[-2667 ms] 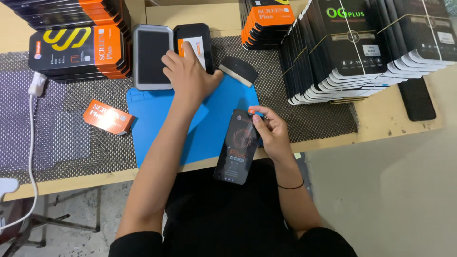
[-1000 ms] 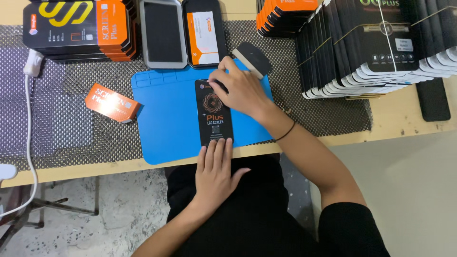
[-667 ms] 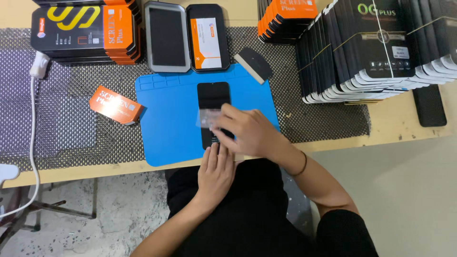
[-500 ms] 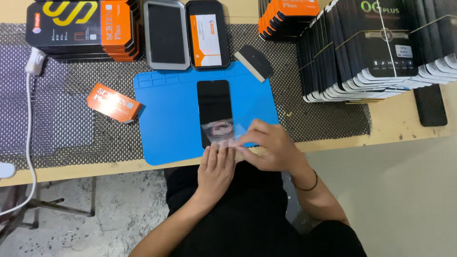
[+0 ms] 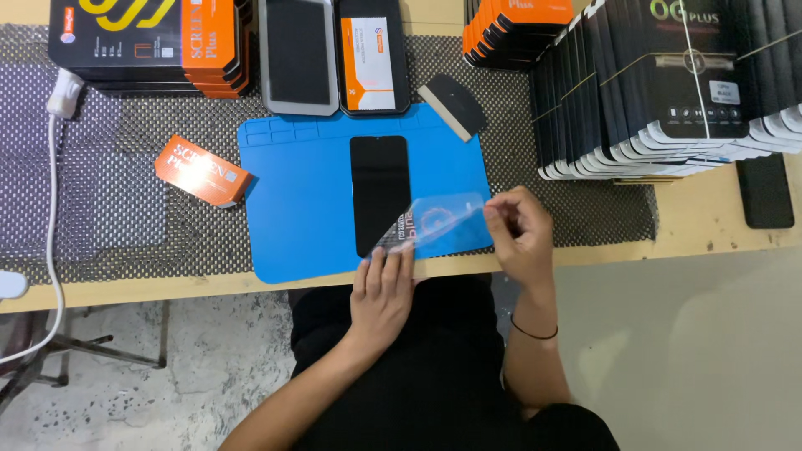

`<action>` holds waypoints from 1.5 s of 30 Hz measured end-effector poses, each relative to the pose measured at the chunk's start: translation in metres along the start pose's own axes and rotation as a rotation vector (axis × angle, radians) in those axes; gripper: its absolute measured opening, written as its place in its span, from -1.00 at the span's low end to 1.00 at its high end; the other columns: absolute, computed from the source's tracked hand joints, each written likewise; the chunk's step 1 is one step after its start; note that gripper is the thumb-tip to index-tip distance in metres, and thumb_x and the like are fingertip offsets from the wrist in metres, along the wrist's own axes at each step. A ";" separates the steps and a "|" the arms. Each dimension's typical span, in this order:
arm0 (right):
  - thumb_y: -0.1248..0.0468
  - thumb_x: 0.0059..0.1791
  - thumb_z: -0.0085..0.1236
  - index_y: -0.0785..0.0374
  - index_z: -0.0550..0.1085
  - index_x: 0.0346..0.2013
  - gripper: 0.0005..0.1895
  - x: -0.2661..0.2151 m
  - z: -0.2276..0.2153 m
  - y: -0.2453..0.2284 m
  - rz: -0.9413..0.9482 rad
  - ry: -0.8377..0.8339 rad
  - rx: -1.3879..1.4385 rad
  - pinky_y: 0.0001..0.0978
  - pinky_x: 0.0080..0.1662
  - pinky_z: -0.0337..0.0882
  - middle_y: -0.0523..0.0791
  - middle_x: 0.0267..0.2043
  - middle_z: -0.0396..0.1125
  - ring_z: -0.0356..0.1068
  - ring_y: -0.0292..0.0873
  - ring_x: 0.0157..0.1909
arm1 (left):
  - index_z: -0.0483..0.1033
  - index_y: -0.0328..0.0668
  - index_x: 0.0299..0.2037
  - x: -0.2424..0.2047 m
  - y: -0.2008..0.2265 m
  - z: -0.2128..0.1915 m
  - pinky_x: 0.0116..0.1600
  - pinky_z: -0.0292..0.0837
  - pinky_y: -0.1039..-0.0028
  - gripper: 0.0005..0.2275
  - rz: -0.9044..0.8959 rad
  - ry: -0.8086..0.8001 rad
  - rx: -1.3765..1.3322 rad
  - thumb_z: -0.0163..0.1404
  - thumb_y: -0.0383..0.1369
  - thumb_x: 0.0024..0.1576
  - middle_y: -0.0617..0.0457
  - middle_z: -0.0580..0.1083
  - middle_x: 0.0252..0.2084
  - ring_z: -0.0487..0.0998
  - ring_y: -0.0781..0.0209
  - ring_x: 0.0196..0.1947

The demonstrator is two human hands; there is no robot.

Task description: The person repeatedly peels a protective film off a black smartphone screen and uses a small squeegee tool to press the screen into a series of orange-labeled cases.

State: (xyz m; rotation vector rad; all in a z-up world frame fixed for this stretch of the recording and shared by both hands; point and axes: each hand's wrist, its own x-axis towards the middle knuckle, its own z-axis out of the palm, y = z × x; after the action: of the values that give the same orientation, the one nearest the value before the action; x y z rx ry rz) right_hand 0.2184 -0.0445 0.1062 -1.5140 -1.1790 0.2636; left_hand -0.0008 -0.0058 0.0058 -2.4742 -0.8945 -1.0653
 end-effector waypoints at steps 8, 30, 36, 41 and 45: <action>0.42 0.05 0.18 0.41 0.52 -0.29 -0.93 -0.003 0.000 -0.002 -0.010 0.052 -0.008 -0.35 -0.39 0.23 -0.06 -0.54 0.19 0.18 -0.20 -0.52 | 0.60 -0.09 0.10 0.011 0.001 -0.015 0.29 0.26 0.23 -0.71 0.068 -0.045 0.146 -0.18 -0.31 0.34 -0.06 0.52 0.08 0.51 -0.06 0.18; 0.25 0.26 -0.50 0.27 -0.03 0.49 -0.52 -0.129 0.205 -0.076 -0.007 0.227 -0.927 -0.10 0.55 0.13 0.05 0.55 -0.07 0.00 0.12 0.57 | 0.22 -0.26 0.15 0.094 0.053 -0.075 -0.08 0.56 0.10 -0.72 -0.781 -0.012 0.717 -0.10 -0.24 0.40 -0.24 0.43 0.20 0.61 -0.22 -0.17; 0.17 0.28 -0.52 0.15 -0.06 0.52 -0.52 -0.133 0.218 -0.078 0.096 0.384 -0.765 -0.05 0.57 0.06 0.00 0.57 -0.08 -0.05 0.07 0.60 | 0.14 -0.19 0.18 -0.018 0.024 0.002 -0.02 0.45 0.10 -0.65 -0.655 -0.070 0.812 -0.09 -0.14 0.40 -0.22 0.30 0.26 0.47 -0.20 -0.08; 0.16 0.26 -0.46 0.32 0.17 0.34 -0.57 -0.117 0.168 -0.091 -0.199 0.185 -0.623 0.14 0.48 0.14 0.17 0.43 0.03 0.03 0.26 0.49 | -0.04 -0.13 0.32 -0.123 0.004 0.078 0.16 0.08 0.20 -0.55 -0.340 -0.146 1.009 -0.13 -0.14 0.39 -0.13 0.05 0.37 0.15 -0.05 0.14; 0.15 0.19 -0.34 0.50 0.59 -0.06 -0.45 -0.084 0.120 -0.098 -0.783 -0.260 -0.315 0.07 0.23 0.33 0.18 0.02 0.39 0.35 0.17 0.10 | -0.19 -0.08 0.43 -0.165 -0.002 0.102 0.31 -0.22 0.28 -0.46 -0.077 -0.214 1.151 -0.17 -0.14 0.39 -0.06 -0.15 0.47 -0.11 0.07 0.31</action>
State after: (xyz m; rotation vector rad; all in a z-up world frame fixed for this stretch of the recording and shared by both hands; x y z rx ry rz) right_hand 0.0424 -0.0499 0.1126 -1.1789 -1.9937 -0.2758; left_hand -0.0333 -0.0241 -0.1844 -1.5676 -1.2022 -0.1380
